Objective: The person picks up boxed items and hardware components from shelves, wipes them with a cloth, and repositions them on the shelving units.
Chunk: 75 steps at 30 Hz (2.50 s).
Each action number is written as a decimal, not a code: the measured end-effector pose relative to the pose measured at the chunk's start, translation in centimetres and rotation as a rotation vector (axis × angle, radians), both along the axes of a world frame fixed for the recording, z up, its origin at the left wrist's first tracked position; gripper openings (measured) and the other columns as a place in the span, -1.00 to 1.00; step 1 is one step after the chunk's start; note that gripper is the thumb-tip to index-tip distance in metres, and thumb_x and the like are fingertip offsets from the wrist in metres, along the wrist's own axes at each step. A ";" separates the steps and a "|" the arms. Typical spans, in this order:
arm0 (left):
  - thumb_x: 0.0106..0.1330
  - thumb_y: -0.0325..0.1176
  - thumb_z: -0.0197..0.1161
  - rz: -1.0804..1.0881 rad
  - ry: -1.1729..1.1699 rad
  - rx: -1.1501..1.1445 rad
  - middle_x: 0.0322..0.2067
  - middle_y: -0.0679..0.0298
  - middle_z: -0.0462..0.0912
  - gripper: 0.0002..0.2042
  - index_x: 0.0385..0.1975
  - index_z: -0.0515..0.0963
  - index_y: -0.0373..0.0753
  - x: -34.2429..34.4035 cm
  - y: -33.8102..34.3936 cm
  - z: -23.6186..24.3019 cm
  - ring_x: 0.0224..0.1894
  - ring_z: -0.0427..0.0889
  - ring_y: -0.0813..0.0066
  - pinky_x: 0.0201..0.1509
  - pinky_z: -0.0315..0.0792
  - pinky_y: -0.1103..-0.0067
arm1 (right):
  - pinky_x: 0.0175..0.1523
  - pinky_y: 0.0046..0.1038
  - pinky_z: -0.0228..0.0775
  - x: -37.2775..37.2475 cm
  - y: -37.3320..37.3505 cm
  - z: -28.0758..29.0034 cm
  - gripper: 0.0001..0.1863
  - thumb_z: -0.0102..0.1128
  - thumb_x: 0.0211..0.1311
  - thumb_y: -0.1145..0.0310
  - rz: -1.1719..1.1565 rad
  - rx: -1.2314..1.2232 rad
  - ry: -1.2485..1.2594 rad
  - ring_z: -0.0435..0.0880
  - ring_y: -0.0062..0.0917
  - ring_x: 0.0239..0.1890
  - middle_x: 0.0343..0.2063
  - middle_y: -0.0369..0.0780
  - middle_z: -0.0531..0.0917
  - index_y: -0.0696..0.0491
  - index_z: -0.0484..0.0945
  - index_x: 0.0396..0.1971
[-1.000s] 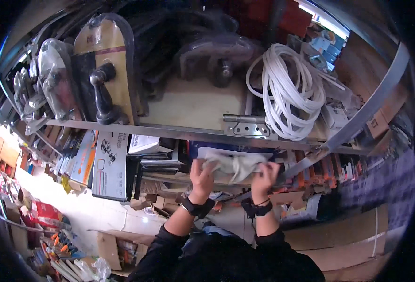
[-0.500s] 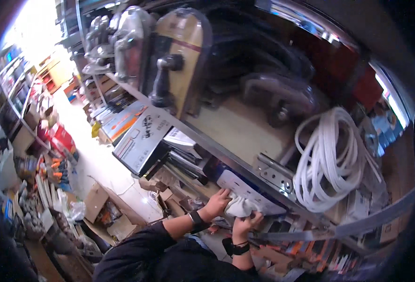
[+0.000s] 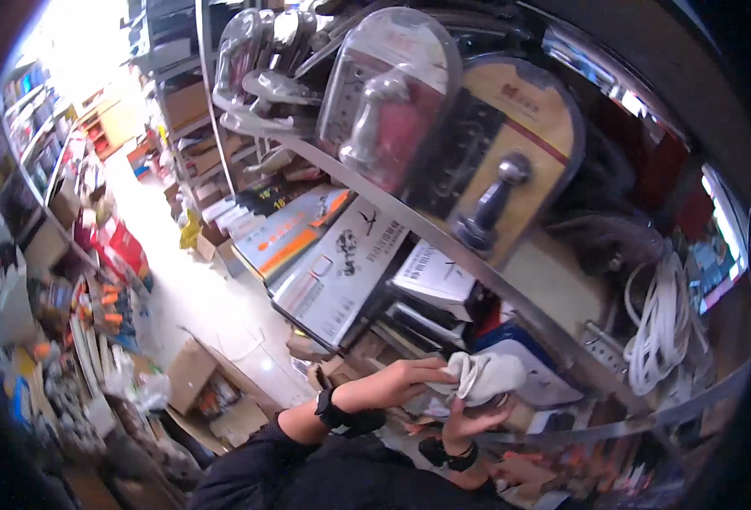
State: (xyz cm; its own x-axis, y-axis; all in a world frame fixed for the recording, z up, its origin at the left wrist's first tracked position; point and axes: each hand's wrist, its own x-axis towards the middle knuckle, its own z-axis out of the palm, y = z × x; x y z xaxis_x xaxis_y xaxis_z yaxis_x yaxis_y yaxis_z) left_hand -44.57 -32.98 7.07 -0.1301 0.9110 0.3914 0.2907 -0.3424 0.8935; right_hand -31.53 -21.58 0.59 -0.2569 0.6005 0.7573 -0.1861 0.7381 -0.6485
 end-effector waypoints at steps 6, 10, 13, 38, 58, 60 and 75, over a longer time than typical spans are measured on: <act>-0.05 -0.63 0.03 0.178 -0.085 -0.008 -0.12 0.11 0.34 -0.62 -0.13 0.38 -0.32 -9.9 -9.3 -2.8 -0.05 0.34 0.25 0.03 0.18 0.54 | -0.13 -0.33 0.33 -9.5 -9.8 3.3 -0.65 0.17 -0.12 0.47 -0.010 0.106 -0.152 0.37 -0.22 -0.13 -0.10 -0.02 0.23 0.15 0.34 -0.26; 0.02 -0.55 0.04 0.402 -0.216 -0.103 -0.16 0.20 0.39 -0.67 -0.14 0.39 -0.35 -16.7 -12.3 -4.0 -0.06 0.33 0.41 0.02 0.18 0.56 | -0.18 -0.38 0.30 -17.2 -11.0 3.1 -0.72 0.14 -0.11 0.53 0.076 0.252 -0.329 0.45 -0.25 -0.28 -0.20 -0.11 0.38 0.10 0.42 -0.29; 0.00 -0.53 0.09 0.308 -0.711 -0.110 -0.01 0.12 0.27 -0.49 0.03 0.21 -0.28 -18.8 -13.7 -3.6 0.05 0.25 0.32 0.10 0.11 0.50 | -0.01 -0.28 0.20 -18.3 -11.2 1.8 -0.64 0.15 -0.07 0.39 0.156 0.247 -0.506 0.37 -0.22 -0.12 -0.16 -0.12 0.36 0.05 0.40 -0.19; -0.04 -0.62 -0.01 0.034 0.677 -0.432 0.07 0.09 0.22 -0.44 0.08 0.15 -0.24 -27.4 -5.3 -2.5 0.09 0.24 0.22 0.12 0.12 0.52 | -0.03 -0.39 0.21 -26.1 -3.2 3.3 -0.56 0.29 -0.39 0.23 0.288 0.326 -0.922 0.39 -0.36 -0.14 -0.29 -0.21 0.44 -0.01 0.50 -0.34; -0.04 -0.64 -0.15 0.101 0.555 -0.353 -0.07 -0.04 0.33 -0.56 -0.06 0.28 -0.27 -16.8 3.6 4.1 -0.07 0.34 0.02 0.07 0.19 0.40 | -0.03 -0.33 0.24 -16.7 4.4 8.9 -0.56 0.09 -0.15 0.42 -0.163 0.429 -0.877 0.40 -0.26 -0.10 -0.19 -0.14 0.45 -0.04 0.37 -0.14; -0.05 -0.63 -0.14 -0.040 0.822 -0.204 -0.01 0.00 0.28 -0.51 -0.01 0.24 -0.24 -18.6 7.7 -1.1 0.00 0.29 0.07 0.06 0.19 0.42 | -0.06 -0.31 0.24 -16.6 6.1 7.8 -0.52 0.16 -0.26 0.41 -0.134 0.321 -0.771 0.42 -0.24 -0.14 -0.24 -0.15 0.49 -0.09 0.41 -0.16; -0.18 -0.60 0.05 0.173 0.913 -0.037 -0.05 0.07 0.31 -0.56 -0.16 0.38 -0.25 -11.0 -1.7 -4.9 -0.08 0.38 0.13 0.10 0.20 0.34 | 0.07 -0.11 0.06 -9.6 -0.7 -2.3 -0.55 0.16 -0.40 0.51 -0.260 0.520 -0.748 0.23 -0.18 0.01 -0.14 -0.14 0.37 -0.01 0.51 -0.29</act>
